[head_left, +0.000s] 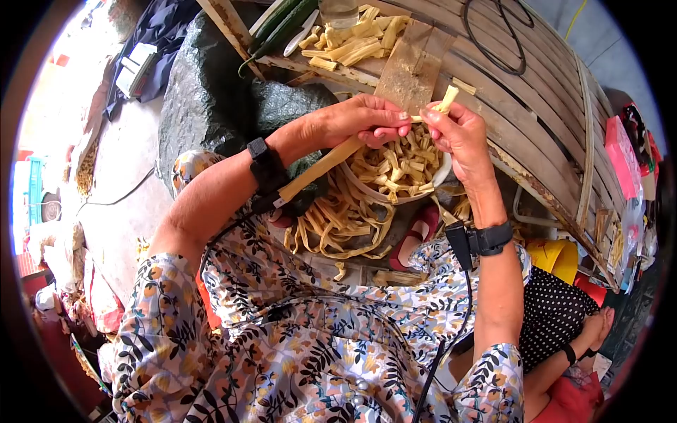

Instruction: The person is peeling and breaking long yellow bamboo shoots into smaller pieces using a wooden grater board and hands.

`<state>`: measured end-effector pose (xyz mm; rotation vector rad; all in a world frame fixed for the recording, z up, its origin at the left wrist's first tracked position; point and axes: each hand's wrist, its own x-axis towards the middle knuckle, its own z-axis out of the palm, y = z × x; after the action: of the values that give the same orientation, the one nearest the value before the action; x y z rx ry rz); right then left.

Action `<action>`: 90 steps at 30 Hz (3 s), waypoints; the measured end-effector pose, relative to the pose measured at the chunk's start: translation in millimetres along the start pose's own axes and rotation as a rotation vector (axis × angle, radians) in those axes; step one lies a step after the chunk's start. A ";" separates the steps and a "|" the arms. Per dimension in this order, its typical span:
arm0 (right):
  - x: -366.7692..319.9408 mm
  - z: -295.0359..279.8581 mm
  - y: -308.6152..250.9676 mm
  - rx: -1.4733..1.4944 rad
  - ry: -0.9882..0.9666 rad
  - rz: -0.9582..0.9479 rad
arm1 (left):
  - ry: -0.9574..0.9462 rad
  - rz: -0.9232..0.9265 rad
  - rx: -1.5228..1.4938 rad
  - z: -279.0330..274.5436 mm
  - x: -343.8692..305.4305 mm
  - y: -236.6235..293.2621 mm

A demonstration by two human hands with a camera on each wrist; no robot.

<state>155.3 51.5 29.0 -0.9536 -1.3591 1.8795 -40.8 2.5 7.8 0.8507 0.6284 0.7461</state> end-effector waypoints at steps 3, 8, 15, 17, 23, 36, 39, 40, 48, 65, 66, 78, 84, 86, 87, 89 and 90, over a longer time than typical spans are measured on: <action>3.6 0.5 3.1 -0.048 -0.020 0.025 | -0.008 -0.018 0.037 -5.4 -2.6 0.3; 16.2 -8.7 1.9 -0.006 0.023 0.006 | 0.139 0.050 0.505 -1.0 -3.0 14.1; 27.1 -10.5 -13.6 0.066 0.075 -0.026 | 0.069 0.048 0.481 -5.5 -0.2 33.4; 28.2 -11.0 -15.7 0.026 0.073 -0.043 | 0.037 0.092 0.520 -7.3 3.4 28.1; 28.3 -7.9 -16.1 0.009 0.142 -0.058 | 0.255 0.171 0.836 5.2 3.2 22.3; 23.9 -6.6 -23.0 -0.019 0.137 -0.120 | 0.094 0.224 -0.094 -1.4 3.8 28.0; 22.3 -5.7 -14.7 -0.221 0.056 -0.192 | -0.002 0.395 -0.314 -8.2 2.5 34.4; 20.0 1.3 -9.7 -0.311 0.033 -0.217 | 0.026 0.418 -0.358 -8.8 2.0 37.6; 4.9 65.9 8.6 0.032 -0.283 0.013 | -0.031 0.528 -0.587 -15.9 4.4 48.8; 12.3 31.4 -21.5 -0.254 0.154 -0.479 | 0.430 0.549 -0.410 -35.4 -4.4 45.1; 12.1 32.1 -22.5 -0.221 0.143 -0.466 | 0.405 0.525 -0.482 -33.8 -4.5 46.3; -0.9 50.5 -38.6 -0.217 0.003 -0.435 | 0.712 0.333 0.188 -19.0 2.1 32.8; -12.2 71.7 -37.9 -0.439 -0.358 -0.421 | 0.703 0.268 0.379 -21.4 -1.2 26.6; -13.1 69.0 -40.1 -0.573 -0.284 -0.507 | 0.720 0.280 0.444 -19.8 -1.4 24.9; -10.4 68.8 -42.8 -0.647 -0.235 -0.620 | 0.729 0.301 0.457 -18.6 -0.2 22.9; -0.9 66.0 -42.2 -0.693 -0.097 -0.764 | 0.732 0.258 0.600 -17.1 3.2 20.5; 4.4 62.7 -40.3 -0.664 -0.088 -0.718 | 0.724 0.193 0.729 -14.7 4.5 20.4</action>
<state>103.4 34.4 79.8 -0.5366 -2.0871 0.9477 -55.6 21.4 16.4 1.3236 1.5385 1.0272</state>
